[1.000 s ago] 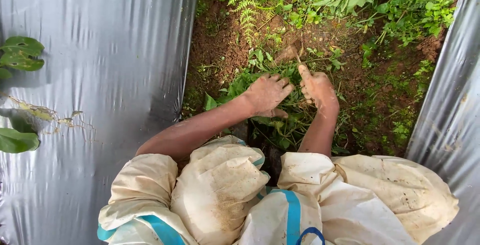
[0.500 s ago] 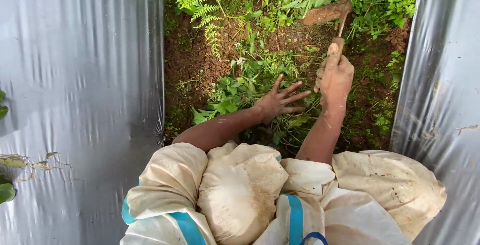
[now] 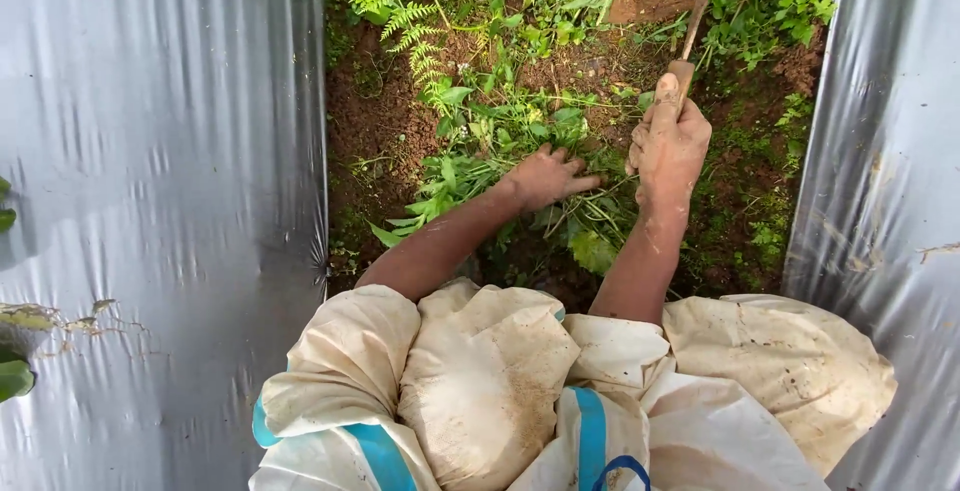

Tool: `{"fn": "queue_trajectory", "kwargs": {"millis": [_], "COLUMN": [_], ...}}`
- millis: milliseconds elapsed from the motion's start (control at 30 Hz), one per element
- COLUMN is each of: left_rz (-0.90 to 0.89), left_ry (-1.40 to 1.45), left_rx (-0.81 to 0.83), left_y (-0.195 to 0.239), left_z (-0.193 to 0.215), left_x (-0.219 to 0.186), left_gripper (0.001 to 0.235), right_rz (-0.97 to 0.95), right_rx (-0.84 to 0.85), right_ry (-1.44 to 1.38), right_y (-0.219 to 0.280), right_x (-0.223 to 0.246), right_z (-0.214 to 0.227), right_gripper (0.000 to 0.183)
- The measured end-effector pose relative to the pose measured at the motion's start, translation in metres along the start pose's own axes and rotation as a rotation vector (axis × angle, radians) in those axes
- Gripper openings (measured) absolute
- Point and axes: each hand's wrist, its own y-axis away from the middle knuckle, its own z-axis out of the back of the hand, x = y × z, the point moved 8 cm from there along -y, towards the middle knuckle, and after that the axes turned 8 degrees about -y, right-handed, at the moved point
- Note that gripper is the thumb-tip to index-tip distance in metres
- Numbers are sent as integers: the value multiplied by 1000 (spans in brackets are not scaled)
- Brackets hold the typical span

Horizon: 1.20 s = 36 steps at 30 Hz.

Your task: Using a hand hoe to loosen soil and pulling out weeds by hand in a farm field.

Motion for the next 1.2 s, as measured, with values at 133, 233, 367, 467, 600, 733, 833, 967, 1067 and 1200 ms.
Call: {"fn": "queue_trajectory", "kwargs": {"millis": [133,233,367,467,600,733,833,967,1067,1200], "left_rz": [270,493,610,449,493,413,130,11,-10,16], "left_ry": [140,122,15,-276,-199,68,51,-261,-116,-86], "left_rx": [63,117,222,439,302,-45,-313,-33,-1009,-1012], "left_y": [16,47,89,72,86,91,47,14,49,55], "left_z": [0,-7,28,-24,11,56,7,-42,-10,-1], "left_x": [63,119,114,57,20,-8,-53,-71,-69,-55], "left_gripper": [78,76,63,52,72,118,90,78,13,12], "right_rz": [23,41,1,6,17,4,-3,9,37,5], "right_rx": [-6,-23,-12,-8,44,18,16,33,28,13], "right_ry": [-162,-206,-229,-171,0,-94,-146,-125,-100,-168], "right_y": [3,3,3,-8,-10,-16,-11,-9,-7,-20], "right_x": [2,3,-2,-29,-39,-48,-45,-35,-28,-46], "right_z": [6,9,6,4,-3,-1,-4,-5,-3,2], "right_gripper": [37,39,39,34,28,28,34,39,28,31]}}
